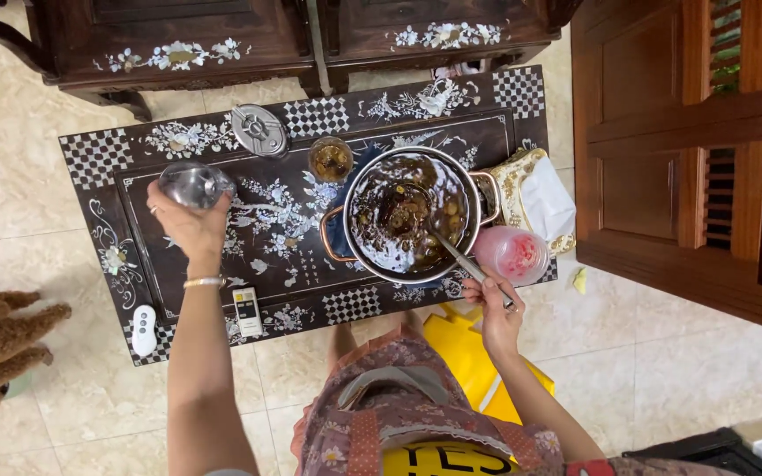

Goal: The person ladles sweet soup with solid ingredients from a large pot into small plastic cups arranged on a tray, filling the cups one at a time and arranging filled cups on the tray.

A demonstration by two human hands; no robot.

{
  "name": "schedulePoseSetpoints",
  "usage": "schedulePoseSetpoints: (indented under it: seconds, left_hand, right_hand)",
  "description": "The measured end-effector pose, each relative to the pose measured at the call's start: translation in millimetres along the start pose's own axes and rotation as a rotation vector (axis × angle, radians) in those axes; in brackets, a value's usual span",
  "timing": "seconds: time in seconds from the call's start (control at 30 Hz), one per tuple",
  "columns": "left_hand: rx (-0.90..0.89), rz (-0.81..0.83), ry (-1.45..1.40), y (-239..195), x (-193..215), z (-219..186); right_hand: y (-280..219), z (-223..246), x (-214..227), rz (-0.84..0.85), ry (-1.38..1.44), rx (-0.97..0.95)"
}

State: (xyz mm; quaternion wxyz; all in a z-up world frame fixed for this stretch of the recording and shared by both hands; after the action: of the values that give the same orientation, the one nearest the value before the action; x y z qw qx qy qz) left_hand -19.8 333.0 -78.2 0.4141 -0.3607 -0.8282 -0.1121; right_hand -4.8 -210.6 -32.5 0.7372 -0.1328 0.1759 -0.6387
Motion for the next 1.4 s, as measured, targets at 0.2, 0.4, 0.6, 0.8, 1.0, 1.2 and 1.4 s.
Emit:
schedulePoseSetpoints:
  seconds: [0.2, 0.4, 0.6, 0.8, 1.0, 1.2, 1.4]
  left_hand:
    - [-0.222, -0.098, 0.012, -50, 66, -86]
    - [-0.395, -0.020, -0.073, -85, 75, -138]
    - [-0.430, 0.137, -0.230, -123, 56, -167]
    - [-0.416, 0.262, -0.247, -158, 34, -177]
    - [-0.625, 0.285, -0.058, -178, 11, -199]
    - [-0.490, 0.511, 0.218, -168, -60, -210]
    - [-0.493, 0.553, 0.022, -160, -113, -225]
  right_hand:
    - [-3, -13, 15, -0.030, 0.109, -0.044]
    - [-1, -10, 18, -0.047, 0.128, 0.015]
    - [8, 3, 21, -0.076, 0.181, 0.006]
    - [15, 3, 22, -0.103, 0.254, -0.069]
    - [-2, 43, 32, -0.089, 0.171, 0.054]
    - [-34, 127, 31, -0.059, 0.086, 0.161]
    - [-58, 163, 18, -0.050, -0.036, 0.280]
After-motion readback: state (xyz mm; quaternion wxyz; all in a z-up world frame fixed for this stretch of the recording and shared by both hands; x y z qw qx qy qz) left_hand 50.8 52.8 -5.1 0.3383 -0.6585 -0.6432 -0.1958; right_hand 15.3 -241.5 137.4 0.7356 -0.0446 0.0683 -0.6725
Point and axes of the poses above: each hand's wrist, its own y-axis towards the middle knuckle, its own x-axis out of the back of the hand, z = x × y, the point moved 4 cm from there along y, towards the middle knuckle, and after that the axes turned 12 degrees about z, right-handed, at the moved point
